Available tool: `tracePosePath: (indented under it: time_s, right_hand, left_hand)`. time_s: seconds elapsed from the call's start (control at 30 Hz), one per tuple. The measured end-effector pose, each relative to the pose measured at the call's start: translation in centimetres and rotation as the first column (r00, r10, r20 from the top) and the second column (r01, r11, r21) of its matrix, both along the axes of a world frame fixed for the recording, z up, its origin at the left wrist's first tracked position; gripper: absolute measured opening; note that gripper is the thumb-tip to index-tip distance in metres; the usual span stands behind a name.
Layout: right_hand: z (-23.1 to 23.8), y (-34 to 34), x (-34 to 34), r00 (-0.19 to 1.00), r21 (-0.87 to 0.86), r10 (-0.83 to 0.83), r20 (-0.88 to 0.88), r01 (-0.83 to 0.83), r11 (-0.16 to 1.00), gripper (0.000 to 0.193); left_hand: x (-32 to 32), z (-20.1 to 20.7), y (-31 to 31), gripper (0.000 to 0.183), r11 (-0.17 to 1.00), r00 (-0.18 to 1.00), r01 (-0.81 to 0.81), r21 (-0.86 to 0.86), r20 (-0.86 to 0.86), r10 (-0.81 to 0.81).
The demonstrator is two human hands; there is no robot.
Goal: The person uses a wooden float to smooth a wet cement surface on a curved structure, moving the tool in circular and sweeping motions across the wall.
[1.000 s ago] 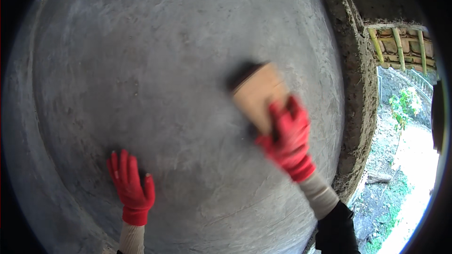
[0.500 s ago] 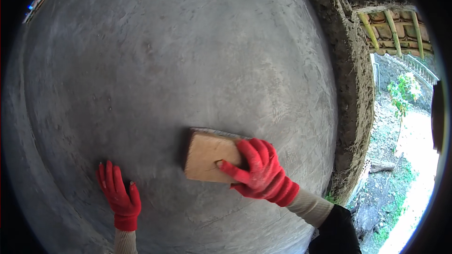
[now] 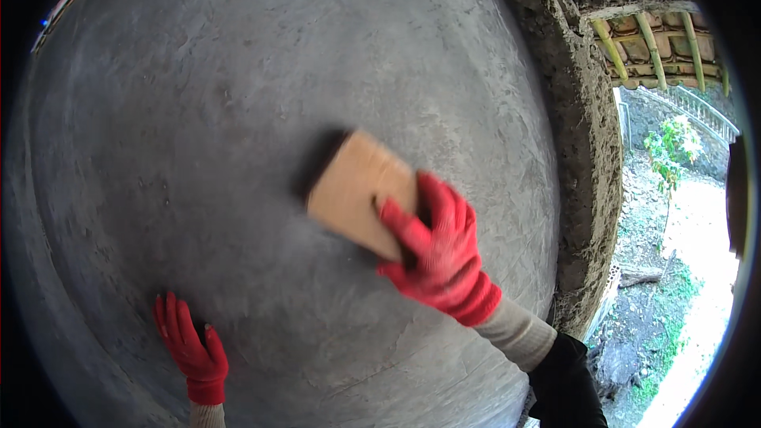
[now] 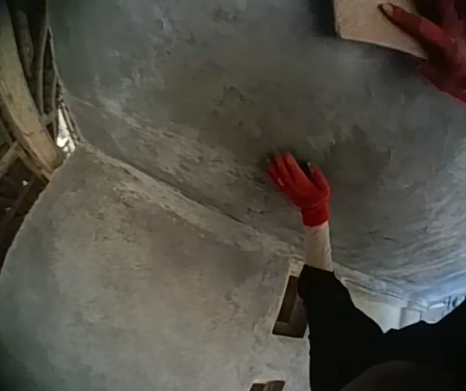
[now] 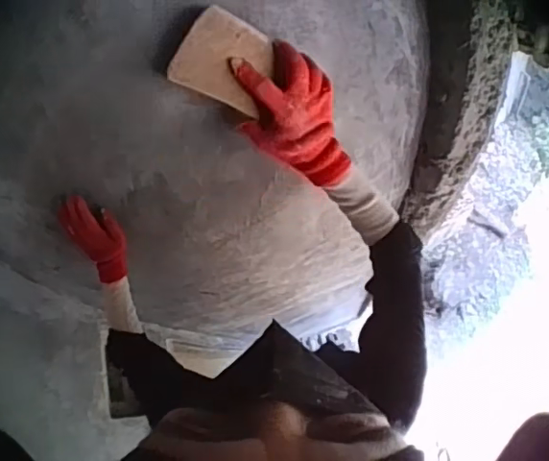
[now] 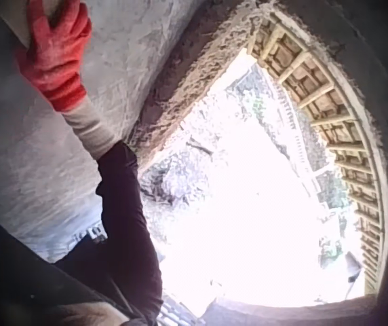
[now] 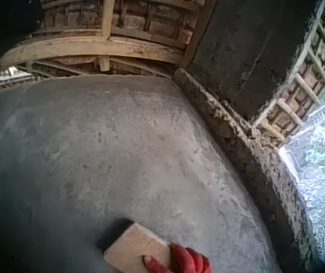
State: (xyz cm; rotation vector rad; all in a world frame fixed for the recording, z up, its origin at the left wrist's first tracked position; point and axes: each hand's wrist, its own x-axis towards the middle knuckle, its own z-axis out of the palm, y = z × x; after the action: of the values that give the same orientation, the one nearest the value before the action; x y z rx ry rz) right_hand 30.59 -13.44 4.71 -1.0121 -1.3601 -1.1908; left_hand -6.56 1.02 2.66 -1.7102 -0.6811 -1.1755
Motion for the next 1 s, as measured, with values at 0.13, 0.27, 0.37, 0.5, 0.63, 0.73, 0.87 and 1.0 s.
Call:
tracePosePath:
  time_s: [0.13, 0.27, 0.37, 0.5, 0.63, 0.73, 0.87, 1.0]
  right_hand:
    - [-1.6, -0.4, 0.5, 0.998, 0.019, -0.053, -0.032, 0.054, 0.998, 0.096]
    - [-6.1, -1.9, 7.6, 0.99, 0.092, -0.108, -0.087, 0.116, 0.989, 0.095]
    - [-2.1, -2.2, 9.0, 0.94, 0.114, -0.149, -0.307, 0.191, 0.975, 0.091]
    - [-5.4, -1.4, 6.8, 0.993, 0.076, -0.119, -0.008, 0.119, 0.99, 0.088]
    - [-7.8, -3.6, 10.5, 0.991, -0.011, -0.125, 0.044, 0.126, 0.992, 0.098]
    - [-4.4, -2.5, 10.3, 0.966, 0.123, -0.189, -0.174, 0.212, 0.969, 0.097]
    - [-6.7, -2.0, 7.5, 0.991, -0.005, -0.108, 0.073, 0.109, 0.994, 0.088]
    - [-6.9, -3.5, 10.9, 0.988, -0.05, -0.085, 0.131, 0.093, 0.994, 0.091]
  left_hand:
    - [-0.7, -0.4, 0.1, 0.055, 1.0, 0.999, -0.01, 0.013, 0.034, 0.01]
    - [0.4, 0.1, 0.1, 0.053, 1.0, 0.999, 0.019, 0.005, 0.029, -0.019]
    - [0.1, -0.3, 0.3, 0.053, 1.0, 0.999, 0.005, 0.012, 0.036, -0.006]
    - [-0.4, -0.4, 0.3, 0.053, 1.0, 0.998, 0.009, 0.023, 0.057, -0.01]
    - [0.0, -0.2, 0.2, 0.052, 1.0, 0.999, 0.013, 0.025, 0.036, -0.014]
    - [0.3, -0.1, 0.1, 0.051, 1.0, 1.0, 0.0, 0.02, 0.029, -0.001]
    - [-0.3, -0.5, 0.2, 0.051, 0.999, 0.998, -0.024, 0.038, 0.062, 0.022]
    - [0.0, -0.2, -0.1, 0.051, 0.999, 0.998, -0.019, 0.031, 0.055, 0.018]
